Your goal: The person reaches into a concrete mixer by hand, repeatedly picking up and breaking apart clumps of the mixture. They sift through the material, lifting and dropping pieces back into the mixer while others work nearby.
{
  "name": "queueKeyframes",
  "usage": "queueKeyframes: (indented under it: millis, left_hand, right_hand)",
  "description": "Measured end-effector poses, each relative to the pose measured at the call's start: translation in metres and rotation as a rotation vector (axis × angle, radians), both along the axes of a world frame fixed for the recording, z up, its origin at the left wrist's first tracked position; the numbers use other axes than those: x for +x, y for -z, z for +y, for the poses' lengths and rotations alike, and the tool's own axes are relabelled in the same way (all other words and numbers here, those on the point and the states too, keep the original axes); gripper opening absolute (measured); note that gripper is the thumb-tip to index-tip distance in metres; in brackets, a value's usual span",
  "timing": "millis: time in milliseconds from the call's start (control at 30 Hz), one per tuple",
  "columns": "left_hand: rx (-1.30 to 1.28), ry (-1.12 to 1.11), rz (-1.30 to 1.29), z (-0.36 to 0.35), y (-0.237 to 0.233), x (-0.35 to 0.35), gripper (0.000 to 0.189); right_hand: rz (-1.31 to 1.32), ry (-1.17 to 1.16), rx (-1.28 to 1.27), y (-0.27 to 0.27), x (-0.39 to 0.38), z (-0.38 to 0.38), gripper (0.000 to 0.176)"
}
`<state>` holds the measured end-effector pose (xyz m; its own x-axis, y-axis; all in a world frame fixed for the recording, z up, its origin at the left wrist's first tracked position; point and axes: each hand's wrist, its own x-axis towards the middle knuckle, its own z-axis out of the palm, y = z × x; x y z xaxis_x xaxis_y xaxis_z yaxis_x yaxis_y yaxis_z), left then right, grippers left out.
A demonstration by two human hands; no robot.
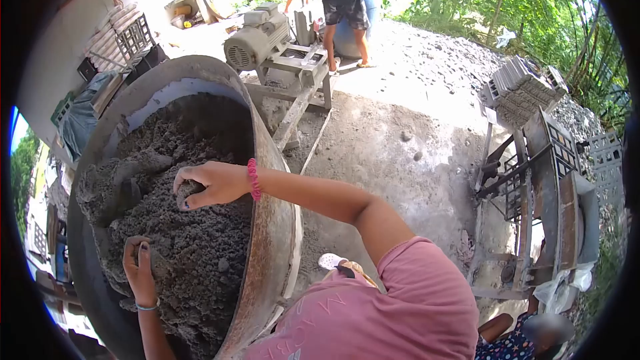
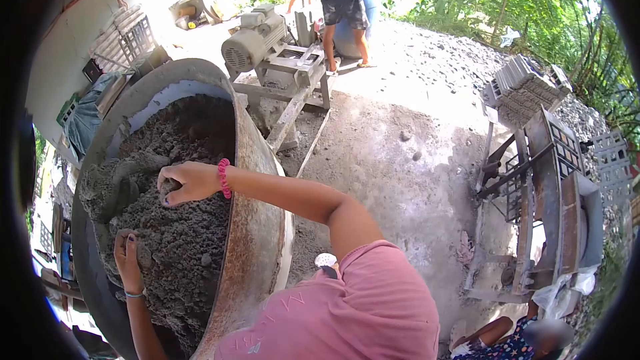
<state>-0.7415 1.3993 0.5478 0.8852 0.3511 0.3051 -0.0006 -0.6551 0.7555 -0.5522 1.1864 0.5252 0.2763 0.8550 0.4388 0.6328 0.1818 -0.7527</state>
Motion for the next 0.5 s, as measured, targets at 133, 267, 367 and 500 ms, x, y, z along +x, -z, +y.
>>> queueKeyframes:
  millis: [133, 267, 367, 500]
  left_hand:
    - [0.014, 0.122, 0.301, -0.058, 0.054, -0.03, 0.027]
    - [0.194, 0.191, 0.24, -0.058, 0.06, -0.035, 0.038]
    - [0.149, -0.019, 0.061, -0.019, 0.034, -0.027, 0.036]
    - [0.074, -0.135, -0.187, -0.018, 0.04, -0.032, 0.034]
  right_hand:
    - [-0.211, -0.165, -0.279, 0.014, -0.015, -0.001, 0.038]
    - [-0.527, -0.21, -0.503, 0.026, -0.035, 0.001, 0.039]
    - [-0.255, -0.036, -0.198, 0.002, -0.022, -0.006, 0.035]
    - [-0.147, 0.139, 0.025, 0.006, -0.026, -0.003, 0.034]
